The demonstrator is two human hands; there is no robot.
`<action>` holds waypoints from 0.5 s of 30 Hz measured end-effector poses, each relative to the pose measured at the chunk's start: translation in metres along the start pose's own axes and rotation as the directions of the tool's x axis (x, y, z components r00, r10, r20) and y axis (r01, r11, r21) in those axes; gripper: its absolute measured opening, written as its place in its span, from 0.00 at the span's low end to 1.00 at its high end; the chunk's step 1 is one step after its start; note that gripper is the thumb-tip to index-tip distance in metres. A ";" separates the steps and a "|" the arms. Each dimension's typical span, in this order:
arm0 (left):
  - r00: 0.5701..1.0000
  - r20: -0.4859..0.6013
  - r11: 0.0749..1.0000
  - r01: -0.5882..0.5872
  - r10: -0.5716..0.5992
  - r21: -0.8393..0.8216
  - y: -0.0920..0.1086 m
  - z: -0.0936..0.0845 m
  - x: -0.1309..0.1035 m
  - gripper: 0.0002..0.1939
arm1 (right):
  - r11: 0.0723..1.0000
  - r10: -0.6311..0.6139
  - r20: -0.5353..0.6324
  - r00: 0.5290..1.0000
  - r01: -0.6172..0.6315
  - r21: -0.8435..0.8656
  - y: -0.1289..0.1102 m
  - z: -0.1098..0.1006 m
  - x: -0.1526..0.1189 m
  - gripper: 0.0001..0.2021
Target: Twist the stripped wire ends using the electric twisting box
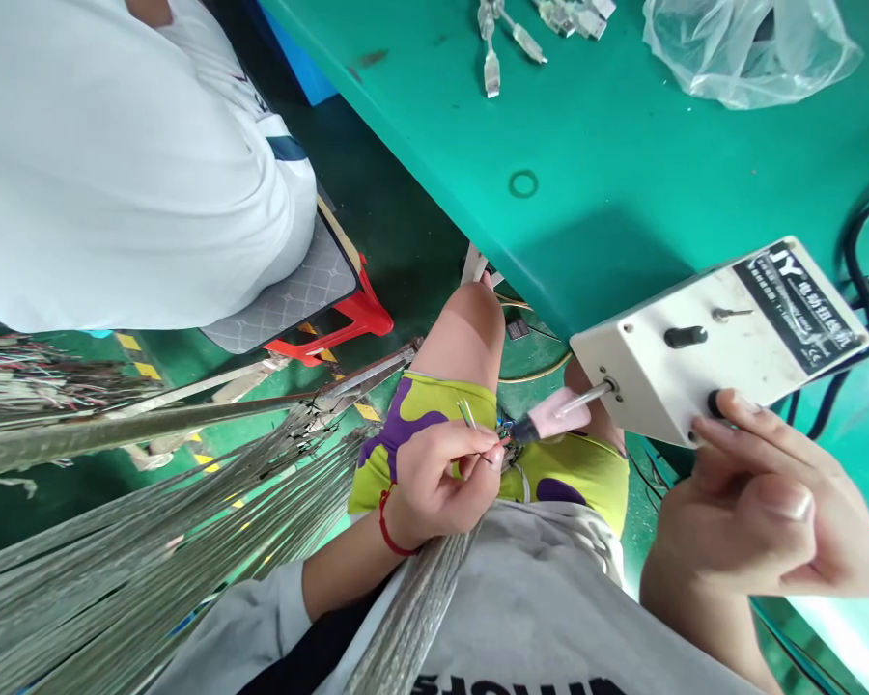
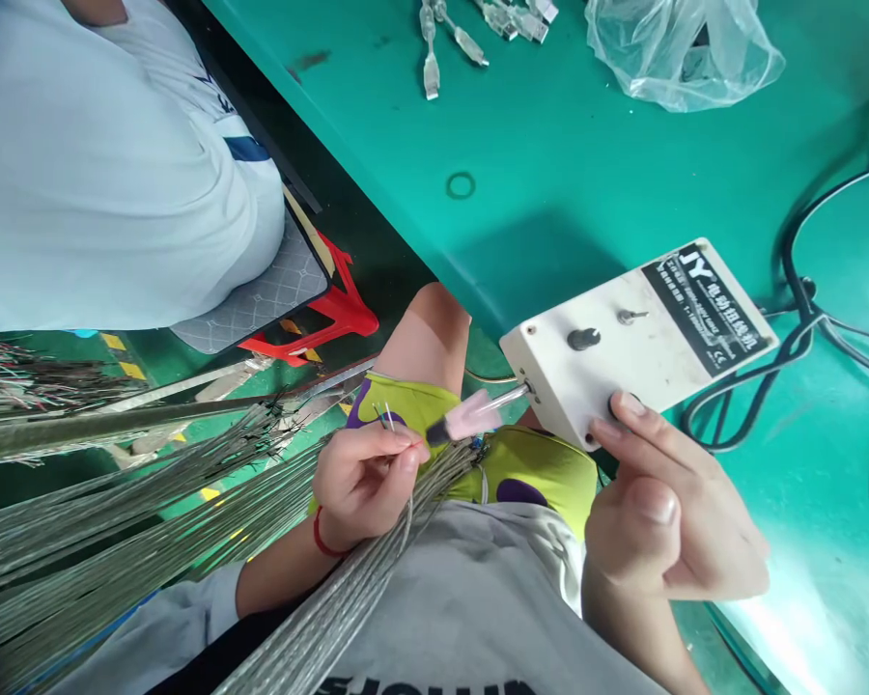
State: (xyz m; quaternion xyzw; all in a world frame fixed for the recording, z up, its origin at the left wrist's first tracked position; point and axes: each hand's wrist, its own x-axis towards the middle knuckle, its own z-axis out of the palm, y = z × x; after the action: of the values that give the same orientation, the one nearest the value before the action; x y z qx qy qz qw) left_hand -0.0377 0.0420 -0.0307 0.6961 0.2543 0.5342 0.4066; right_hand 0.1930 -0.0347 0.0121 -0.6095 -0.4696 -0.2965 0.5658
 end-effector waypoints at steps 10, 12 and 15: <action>0.999 -0.051 1.000 -0.007 0.008 0.017 0.001 -0.003 -0.005 0.04 | 0.988 0.133 0.011 0.991 -0.134 0.072 -0.001 -0.006 -0.001 0.16; 0.998 -0.066 1.000 -0.006 0.006 -0.005 0.003 -0.006 -0.003 0.04 | 0.976 0.038 0.006 0.999 -0.038 0.215 0.002 -0.013 -0.004 0.16; 0.999 -0.037 0.999 -0.035 0.034 -0.009 0.011 -0.012 0.005 0.07 | 0.900 0.072 0.179 0.981 -0.141 0.413 -0.004 -0.026 -0.009 0.19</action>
State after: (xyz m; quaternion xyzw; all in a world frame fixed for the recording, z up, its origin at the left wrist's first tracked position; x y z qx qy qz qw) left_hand -0.0486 0.0430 -0.0176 0.6884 0.2470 0.5551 0.3961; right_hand 0.1904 -0.0618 0.0109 -0.5187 -0.5324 -0.1064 0.6604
